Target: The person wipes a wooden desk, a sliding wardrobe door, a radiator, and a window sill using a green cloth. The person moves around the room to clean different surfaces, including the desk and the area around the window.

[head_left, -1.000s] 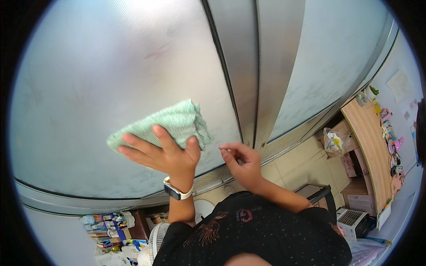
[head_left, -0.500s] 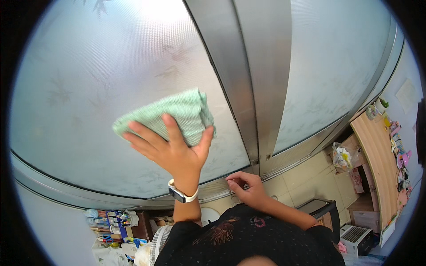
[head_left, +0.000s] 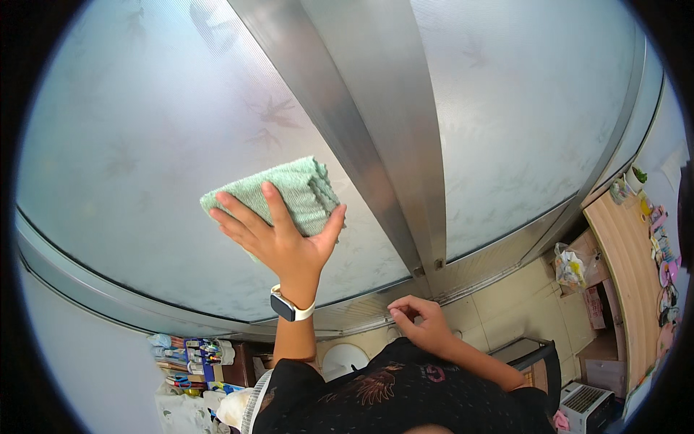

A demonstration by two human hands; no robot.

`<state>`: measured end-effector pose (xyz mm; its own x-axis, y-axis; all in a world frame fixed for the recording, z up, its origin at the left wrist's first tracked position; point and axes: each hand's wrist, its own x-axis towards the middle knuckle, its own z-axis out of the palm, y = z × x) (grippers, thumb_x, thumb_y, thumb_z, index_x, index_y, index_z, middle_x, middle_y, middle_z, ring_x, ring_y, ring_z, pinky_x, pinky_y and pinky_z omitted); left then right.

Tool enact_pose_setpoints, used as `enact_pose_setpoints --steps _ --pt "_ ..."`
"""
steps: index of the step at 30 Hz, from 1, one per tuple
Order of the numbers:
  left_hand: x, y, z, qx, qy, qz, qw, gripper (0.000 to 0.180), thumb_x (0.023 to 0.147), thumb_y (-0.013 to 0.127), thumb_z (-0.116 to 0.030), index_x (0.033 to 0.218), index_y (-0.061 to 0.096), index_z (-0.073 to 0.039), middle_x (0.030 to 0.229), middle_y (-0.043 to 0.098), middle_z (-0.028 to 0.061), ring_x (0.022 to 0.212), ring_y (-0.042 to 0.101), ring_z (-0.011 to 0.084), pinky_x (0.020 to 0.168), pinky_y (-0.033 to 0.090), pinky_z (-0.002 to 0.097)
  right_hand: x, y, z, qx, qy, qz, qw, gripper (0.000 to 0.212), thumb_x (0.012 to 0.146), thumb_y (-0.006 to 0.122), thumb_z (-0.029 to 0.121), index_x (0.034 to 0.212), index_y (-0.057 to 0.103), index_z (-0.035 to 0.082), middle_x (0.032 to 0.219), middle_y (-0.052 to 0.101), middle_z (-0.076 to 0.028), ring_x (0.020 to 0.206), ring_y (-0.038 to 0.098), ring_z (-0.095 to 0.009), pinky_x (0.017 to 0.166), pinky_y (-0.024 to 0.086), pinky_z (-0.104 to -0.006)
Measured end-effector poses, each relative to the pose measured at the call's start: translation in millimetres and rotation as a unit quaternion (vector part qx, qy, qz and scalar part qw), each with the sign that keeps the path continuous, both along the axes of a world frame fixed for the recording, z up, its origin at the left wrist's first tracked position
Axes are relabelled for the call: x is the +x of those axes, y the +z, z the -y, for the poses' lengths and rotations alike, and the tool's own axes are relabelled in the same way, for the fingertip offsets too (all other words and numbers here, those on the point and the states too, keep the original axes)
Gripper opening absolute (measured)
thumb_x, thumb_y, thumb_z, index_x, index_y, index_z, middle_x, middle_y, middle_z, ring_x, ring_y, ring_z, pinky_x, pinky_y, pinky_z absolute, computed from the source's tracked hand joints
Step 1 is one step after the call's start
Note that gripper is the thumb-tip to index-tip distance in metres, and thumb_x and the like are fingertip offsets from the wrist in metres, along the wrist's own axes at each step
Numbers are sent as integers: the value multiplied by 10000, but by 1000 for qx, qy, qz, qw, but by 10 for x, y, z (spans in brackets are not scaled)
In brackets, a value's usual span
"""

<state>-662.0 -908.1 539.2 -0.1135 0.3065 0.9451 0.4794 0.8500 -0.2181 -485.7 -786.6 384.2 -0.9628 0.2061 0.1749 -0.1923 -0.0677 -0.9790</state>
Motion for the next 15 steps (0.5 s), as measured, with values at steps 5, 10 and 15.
enact_pose_setpoints --steps 5,10,15 --pt "-31 119 -13 34 -12 -34 999 841 674 721 -311 1450 420 -192 1529 208 315 1374 184 585 1041 250 682 141 -46 -124 3 -57 -7 998 134 902 650 127 962 661 8 722 617 -8 622 517 -42 566 434 -209" --pt "52 181 -124 180 -187 -34 965 615 828 593 -168 1406 425 -44 1515 297 272 1419 197 494 1135 132 624 279 -110 -306 -9 -119 -5 993 139 906 650 133 967 662 8 726 611 0 636 515 -40 577 431 -208" --pt "313 340 -677 46 -314 21 948 608 811 629 -201 1383 492 -47 1522 303 257 1433 186 470 1146 109 590 366 -198 -445 -27 -152 10 988 150 916 642 143 972 659 4 729 605 1 647 515 -40 596 435 -211"
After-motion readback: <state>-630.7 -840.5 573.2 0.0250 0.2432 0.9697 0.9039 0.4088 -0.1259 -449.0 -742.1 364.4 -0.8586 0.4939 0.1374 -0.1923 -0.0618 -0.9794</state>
